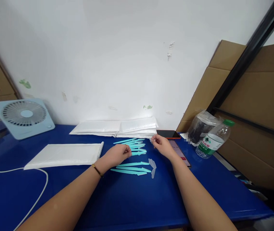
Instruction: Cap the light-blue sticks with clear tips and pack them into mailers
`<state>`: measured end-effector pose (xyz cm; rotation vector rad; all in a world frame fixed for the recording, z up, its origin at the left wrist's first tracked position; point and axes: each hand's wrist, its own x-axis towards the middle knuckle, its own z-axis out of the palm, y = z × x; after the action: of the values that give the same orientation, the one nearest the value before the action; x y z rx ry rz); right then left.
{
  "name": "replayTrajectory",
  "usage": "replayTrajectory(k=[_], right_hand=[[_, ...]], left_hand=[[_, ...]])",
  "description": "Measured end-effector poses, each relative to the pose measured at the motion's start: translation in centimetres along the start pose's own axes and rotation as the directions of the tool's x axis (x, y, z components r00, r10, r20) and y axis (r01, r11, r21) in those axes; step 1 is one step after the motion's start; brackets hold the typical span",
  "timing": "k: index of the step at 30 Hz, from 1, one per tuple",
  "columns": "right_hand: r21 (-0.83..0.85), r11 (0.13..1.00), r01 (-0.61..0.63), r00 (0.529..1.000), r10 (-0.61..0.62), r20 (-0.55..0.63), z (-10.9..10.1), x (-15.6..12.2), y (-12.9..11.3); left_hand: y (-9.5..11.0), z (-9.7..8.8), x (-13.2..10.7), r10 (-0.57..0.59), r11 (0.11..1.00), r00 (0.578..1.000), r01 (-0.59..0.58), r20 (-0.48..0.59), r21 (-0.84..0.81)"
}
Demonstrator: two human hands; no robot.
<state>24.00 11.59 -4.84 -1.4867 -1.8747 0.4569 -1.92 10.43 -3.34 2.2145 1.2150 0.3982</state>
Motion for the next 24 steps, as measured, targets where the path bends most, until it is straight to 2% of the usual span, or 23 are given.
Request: replayTrajectory(k=[2,6,11,18,24], right_hand=[[0.06,0.998,0.033,0.999,-0.033,0.004,-0.2,-0.3,-0.6],[0.009,0.978,0.207,0.978,-0.207,-0.03,-0.4,-0.9,-2.2],[-0.033,0.935,0.354,0.935,-0.353,0.036,-0.1,-1.5,-4.1],[-0.15,0.907,0.394,0.918,-0.38,0.113,-0.3,-1.7,-4.7],[-0.145,0.884,0.443,0.895,-0.427,0.129,0.5,-1.7,-4.8]], left_hand=[[-0.6,-0.1,0.3,0.001,1.0,0.998,-0.003,-0.068,-0.03],[-1.5,-0.5,0.8,-0.021,0.999,0.983,0.029,-0.181,0.044],[-1.5,-0.9,1.0,-0.072,0.993,0.982,0.086,-0.174,0.077],[-1.6,-1.1,1.0,-0.085,0.993,0.984,0.097,-0.157,0.066],[-1.2,-1.0,1.0,-0.072,0.997,0.989,0.073,-0.126,0.007]])
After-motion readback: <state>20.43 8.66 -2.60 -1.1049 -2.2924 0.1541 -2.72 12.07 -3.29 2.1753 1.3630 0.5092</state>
